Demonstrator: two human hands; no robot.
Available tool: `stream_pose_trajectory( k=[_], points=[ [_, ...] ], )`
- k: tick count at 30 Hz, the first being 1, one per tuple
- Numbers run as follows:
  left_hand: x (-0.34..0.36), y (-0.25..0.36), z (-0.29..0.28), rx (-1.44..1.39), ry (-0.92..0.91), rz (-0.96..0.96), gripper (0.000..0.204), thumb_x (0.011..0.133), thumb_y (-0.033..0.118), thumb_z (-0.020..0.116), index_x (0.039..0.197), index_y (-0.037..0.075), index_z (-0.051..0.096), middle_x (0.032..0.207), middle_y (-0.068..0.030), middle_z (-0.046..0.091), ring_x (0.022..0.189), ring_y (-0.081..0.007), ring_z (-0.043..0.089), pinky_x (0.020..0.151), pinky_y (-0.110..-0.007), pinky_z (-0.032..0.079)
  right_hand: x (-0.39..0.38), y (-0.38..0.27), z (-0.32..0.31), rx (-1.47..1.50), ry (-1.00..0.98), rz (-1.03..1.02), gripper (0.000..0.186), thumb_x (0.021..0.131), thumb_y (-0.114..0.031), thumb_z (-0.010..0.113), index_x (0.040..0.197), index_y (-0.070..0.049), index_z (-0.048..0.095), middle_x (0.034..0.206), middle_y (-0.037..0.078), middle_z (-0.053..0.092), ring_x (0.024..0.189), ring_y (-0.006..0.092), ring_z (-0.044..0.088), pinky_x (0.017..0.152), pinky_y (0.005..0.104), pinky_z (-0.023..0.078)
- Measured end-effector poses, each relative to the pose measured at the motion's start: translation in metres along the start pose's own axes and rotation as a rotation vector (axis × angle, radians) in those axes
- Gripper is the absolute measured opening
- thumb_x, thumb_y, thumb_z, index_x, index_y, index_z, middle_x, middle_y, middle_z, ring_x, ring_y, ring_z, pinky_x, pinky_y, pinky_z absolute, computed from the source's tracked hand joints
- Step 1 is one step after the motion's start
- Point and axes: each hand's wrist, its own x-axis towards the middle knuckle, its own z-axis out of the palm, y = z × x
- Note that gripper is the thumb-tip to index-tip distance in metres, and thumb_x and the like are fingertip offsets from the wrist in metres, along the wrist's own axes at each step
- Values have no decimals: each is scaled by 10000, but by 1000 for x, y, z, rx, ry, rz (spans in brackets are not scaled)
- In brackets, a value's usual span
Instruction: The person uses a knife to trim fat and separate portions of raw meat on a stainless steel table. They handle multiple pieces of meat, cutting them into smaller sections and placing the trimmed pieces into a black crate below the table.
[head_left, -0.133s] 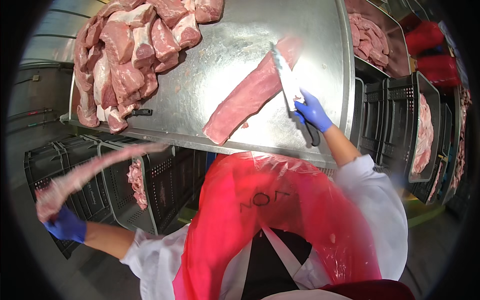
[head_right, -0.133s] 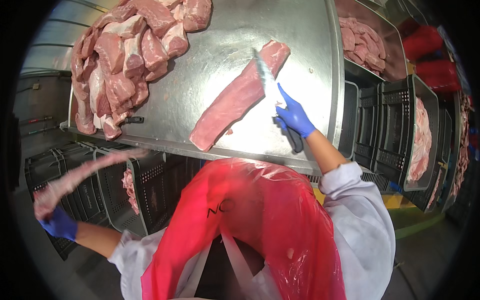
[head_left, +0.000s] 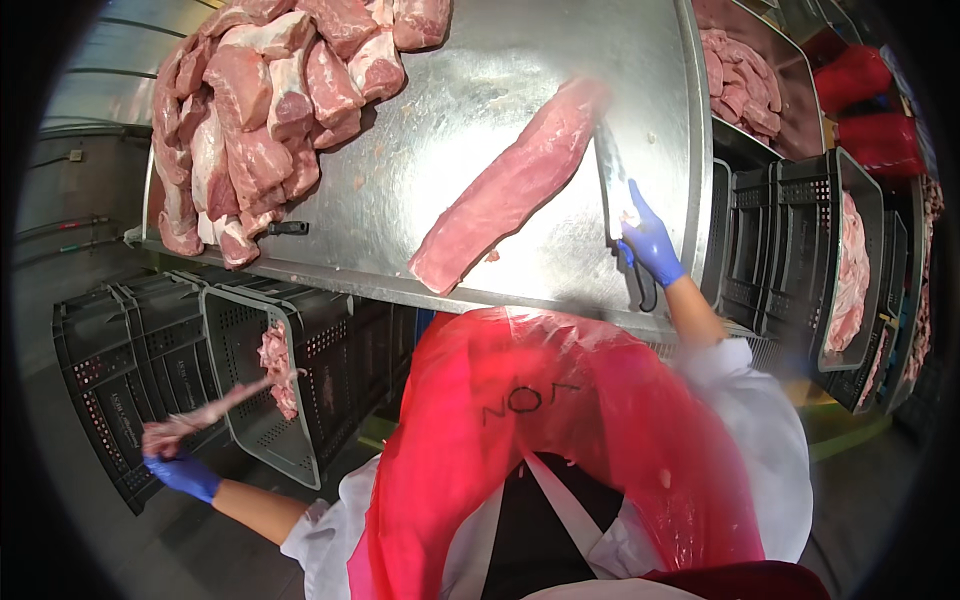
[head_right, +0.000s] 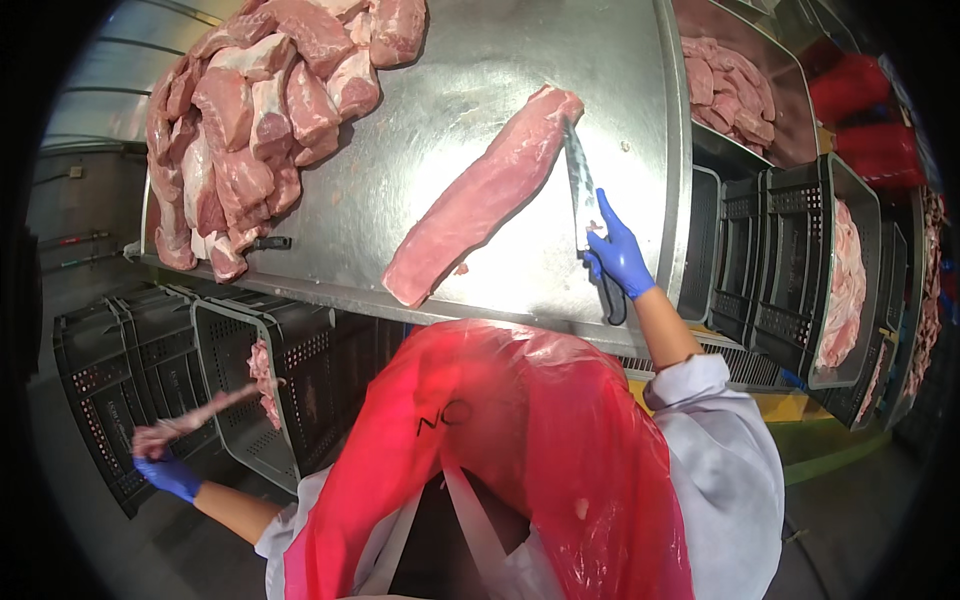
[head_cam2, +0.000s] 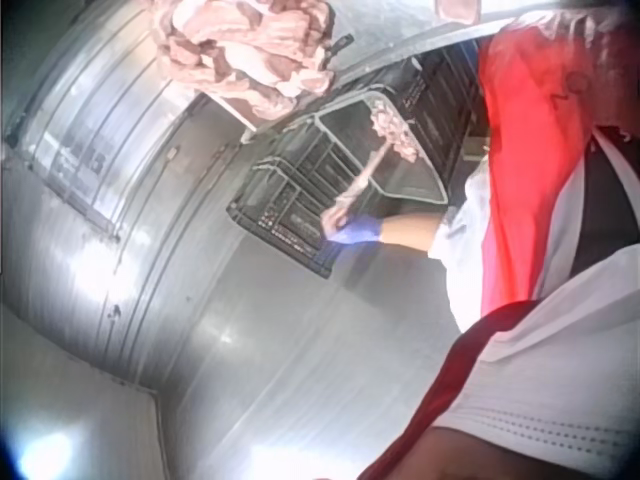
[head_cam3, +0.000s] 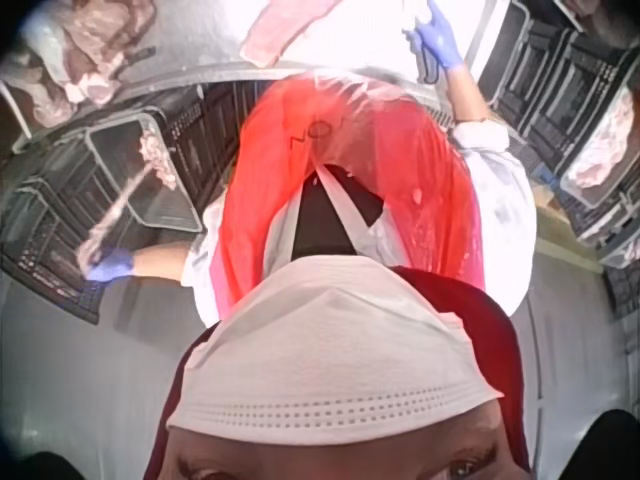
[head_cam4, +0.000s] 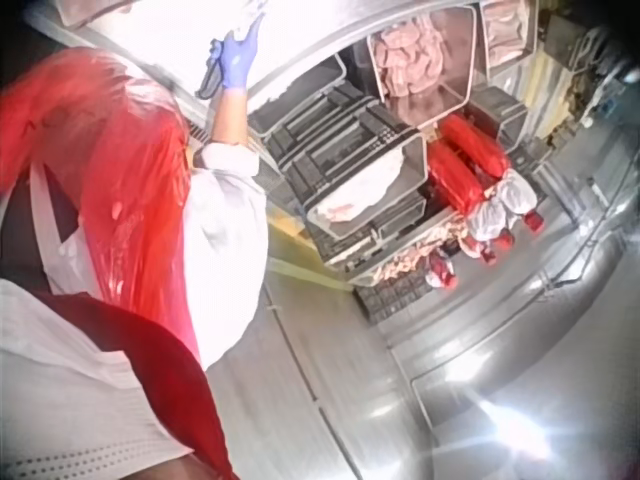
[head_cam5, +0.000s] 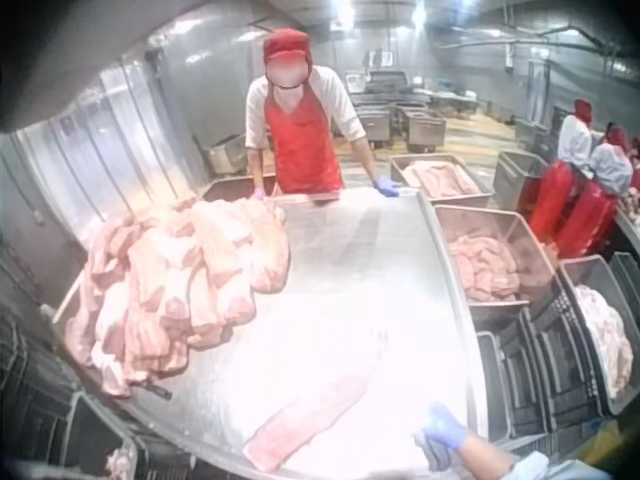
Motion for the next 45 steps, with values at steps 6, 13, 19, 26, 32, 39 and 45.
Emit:
stream_pose_trajectory(
  k=[6,13,19,26,32,39,45],
  points=[
    [-47,-139,37,1362,-184,-217,612,853,246,700,1296,-113,477,1276,-324,570,1172,-458,575,1000,-467,472,8,27,-11,146,101,-16,775,958,-18,524,1616,-241,180,809,37,612,565,86,579,520,262,520],
    [-126,-30,509,174,-1004,-147,413,882,134,686,1251,-7,565,1143,-161,649,1026,-239,633,896,-364,506,30,35,-13,182,160,-9,805,957,-13,524,1620,-239,127,689,48,597,507,92,565,453,267,504],
    [-224,-10,786,16,-1258,-100,384,888,279,682,1106,-35,644,909,-102,701,823,-192,665,756,-314,535,4,11,-17,58,248,33,820,950,-5,530,1615,-282,140,696,43,597,555,89,579,476,263,512],
    [-234,-1,878,118,-1925,48,289,855,288,669,794,6,693,715,-60,636,656,-132,542,619,-321,461,-26,20,-26,232,379,131,747,977,-27,564,1614,-181,205,922,16,579,686,69,523,605,252,500],
    [-256,18,850,124,-1918,216,282,839,287,661,801,8,675,690,-37,616,656,-122,519,631,-313,458,1,27,-31,89,353,227,759,976,-32,553,1618,-197,183,857,49,625,644,70,531,586,247,490],
    [-240,62,806,-121,-1717,17,364,940,325,650,745,20,618,645,22,530,623,-74,448,590,-274,405,92,-54,-20,155,332,-119,787,944,-166,585,1614,-216,175,731,98,652,610,124,606,589,307,539],
    [-239,80,795,-29,-1656,160,377,950,322,654,768,-7,623,625,-17,528,614,-93,447,580,-300,409,126,-79,-8,-19,202,3,720,979,-240,511,1610,-176,169,750,164,670,614,221,659,626,361,564]
  ],
)
